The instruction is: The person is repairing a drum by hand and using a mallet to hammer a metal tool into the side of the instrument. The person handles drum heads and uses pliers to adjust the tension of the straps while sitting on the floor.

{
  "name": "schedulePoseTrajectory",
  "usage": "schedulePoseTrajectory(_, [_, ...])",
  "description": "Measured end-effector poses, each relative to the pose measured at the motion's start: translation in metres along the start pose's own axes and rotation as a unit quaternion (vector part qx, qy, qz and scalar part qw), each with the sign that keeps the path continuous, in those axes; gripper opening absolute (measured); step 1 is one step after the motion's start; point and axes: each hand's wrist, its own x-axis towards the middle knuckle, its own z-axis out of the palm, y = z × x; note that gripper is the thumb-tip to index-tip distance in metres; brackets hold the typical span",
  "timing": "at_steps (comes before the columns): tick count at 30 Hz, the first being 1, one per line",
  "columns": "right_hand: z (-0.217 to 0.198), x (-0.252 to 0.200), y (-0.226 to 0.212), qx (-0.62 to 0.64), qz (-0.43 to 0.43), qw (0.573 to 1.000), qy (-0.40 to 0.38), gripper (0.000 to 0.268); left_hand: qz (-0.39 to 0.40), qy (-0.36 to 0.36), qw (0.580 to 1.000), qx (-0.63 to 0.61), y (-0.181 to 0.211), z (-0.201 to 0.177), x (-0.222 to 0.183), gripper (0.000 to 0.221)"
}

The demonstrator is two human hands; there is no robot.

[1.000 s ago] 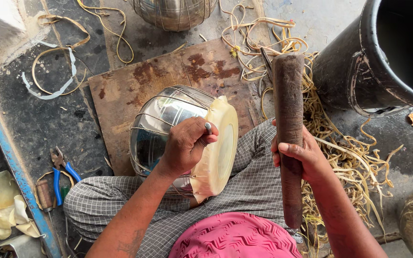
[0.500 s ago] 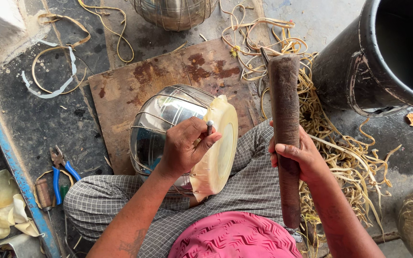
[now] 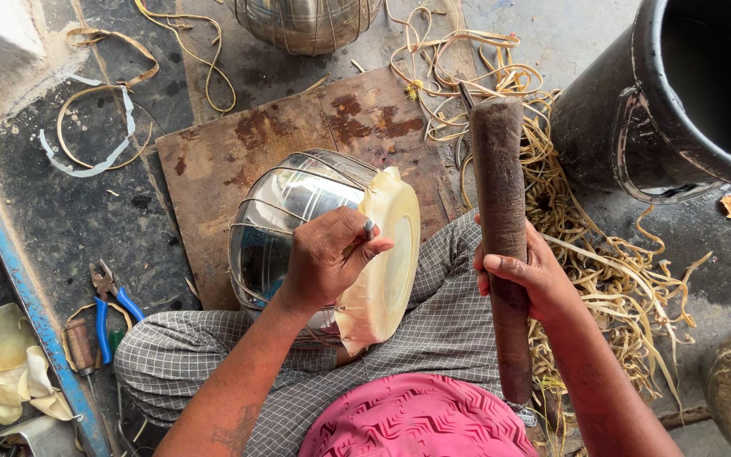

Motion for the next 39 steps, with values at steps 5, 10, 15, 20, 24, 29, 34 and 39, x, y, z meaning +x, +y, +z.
schedulePoseTrajectory(5, [0.003, -0.002, -0.004, -0.016, 0.000, 1.000, 0.000, 0.075, 0.008, -0.004, 1.000, 0.011, 0.000, -0.001, 0.000, 0.031])
schedulePoseTrajectory(10, [0.009, -0.011, -0.017, -0.061, 0.015, 0.998, 0.001, 0.076, 0.013, -0.008, 1.000, 0.009, 0.000, 0.000, 0.001, 0.030])
schedulePoseTrajectory(15, [0.025, -0.026, -0.053, -0.268, -0.003, 0.963, -0.013, 0.097, 0.008, -0.014, 1.000, 0.015, 0.000, 0.000, 0.001, 0.031])
schedulePoseTrajectory(20, [0.040, -0.056, -0.103, -0.492, -0.067, 0.867, -0.040, 0.119, 0.022, -0.012, 1.000, 0.013, -0.002, 0.002, 0.001, 0.030])
schedulePoseTrajectory(24, [0.059, -0.084, -0.151, -0.436, -0.193, 0.878, -0.044, 0.099, 0.006, -0.003, 1.000, 0.019, -0.005, 0.004, -0.002, 0.029])
schedulePoseTrajectory(29, [0.087, -0.057, -0.167, -0.571, -0.098, 0.805, -0.127, 0.096, 0.060, 0.005, 0.998, 0.033, -0.014, 0.005, -0.007, 0.021])
schedulePoseTrajectory(34, [0.094, -0.035, -0.182, -0.696, 0.137, 0.689, -0.149, 0.108, 0.031, -0.038, 0.997, 0.053, -0.021, 0.011, -0.010, 0.018])
schedulePoseTrajectory(39, [0.070, -0.050, -0.187, -0.588, 0.045, 0.800, -0.111, 0.118, 0.011, -0.042, 0.999, 0.014, -0.016, 0.005, -0.002, 0.025])
